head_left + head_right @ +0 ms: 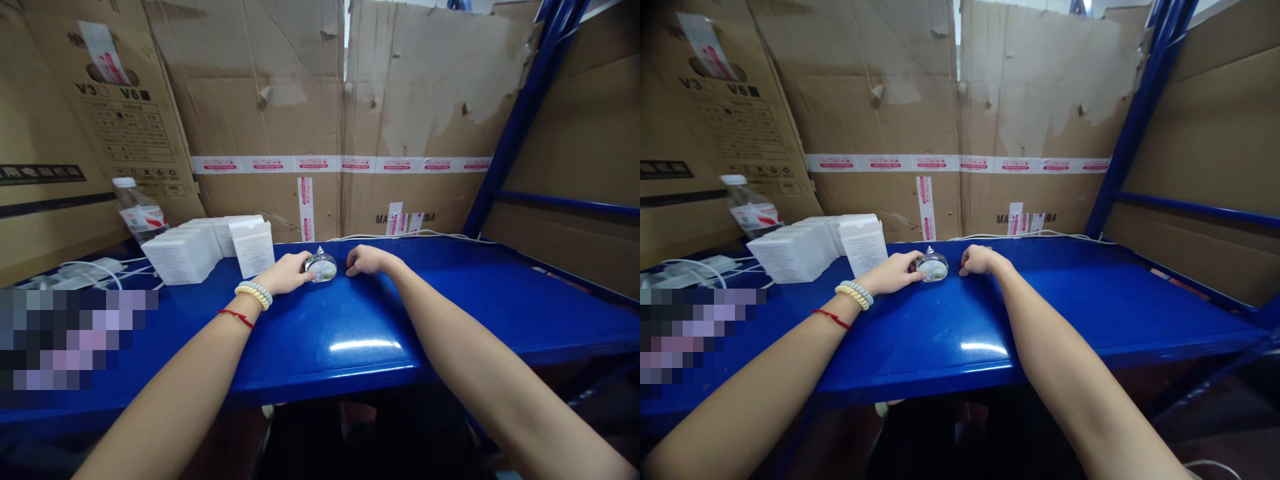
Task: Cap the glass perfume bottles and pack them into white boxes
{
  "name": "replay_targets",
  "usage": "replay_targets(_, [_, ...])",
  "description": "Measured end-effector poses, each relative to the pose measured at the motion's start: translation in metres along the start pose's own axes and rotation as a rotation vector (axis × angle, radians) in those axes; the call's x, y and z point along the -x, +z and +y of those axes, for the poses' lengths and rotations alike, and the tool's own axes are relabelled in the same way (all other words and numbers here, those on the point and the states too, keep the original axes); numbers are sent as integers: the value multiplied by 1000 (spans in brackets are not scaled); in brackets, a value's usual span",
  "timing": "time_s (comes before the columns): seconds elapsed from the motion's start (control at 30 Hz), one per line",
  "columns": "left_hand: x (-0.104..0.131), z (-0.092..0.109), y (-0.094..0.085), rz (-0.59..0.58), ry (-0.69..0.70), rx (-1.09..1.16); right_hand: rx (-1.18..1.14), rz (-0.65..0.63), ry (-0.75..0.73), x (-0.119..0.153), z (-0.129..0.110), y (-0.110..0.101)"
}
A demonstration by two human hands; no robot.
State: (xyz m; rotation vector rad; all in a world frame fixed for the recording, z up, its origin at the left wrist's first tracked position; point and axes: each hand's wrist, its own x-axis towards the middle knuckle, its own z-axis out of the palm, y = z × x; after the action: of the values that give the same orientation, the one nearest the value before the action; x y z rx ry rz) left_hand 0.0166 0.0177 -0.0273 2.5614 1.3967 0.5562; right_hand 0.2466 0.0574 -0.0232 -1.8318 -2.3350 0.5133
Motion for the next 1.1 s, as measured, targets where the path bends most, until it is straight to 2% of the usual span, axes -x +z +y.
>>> replay_targets(0.07, [0, 1, -1, -4, -6, -17, -63, 21, -23, 1, 1, -2])
replay_targets(0.17, [0, 1, -1, -16, -5, -28, -131, 196, -31, 2, 4, -7])
replay_targets(0.3, [-1, -2, 1, -13, 11, -19, -116, 455, 63, 0, 13, -12])
replay_targets(0.4, [-1, -3, 1, -17, 10, -13, -97, 552, 155, -2, 22, -12])
replay_targets(0.57, [-1, -2, 0, -17, 11, -10, -118, 535, 232, -9, 35, -10])
replay_targets(0.73, [0, -3, 0, -22, 10, -23, -110, 534, 236, -19, 50, -2])
replay_targets(0.83, [-1, -5, 1, -25, 7, -24, -88, 490, 236, -22, 56, 5])
replay_targets(1.0, [-2, -5, 1, -30, 11, -25, -104, 470, 214, -18, 47, 5])
replay_targets(1.1, [-1, -4, 1, -31, 10, -20, -310, 437, 104, -11, 33, -1])
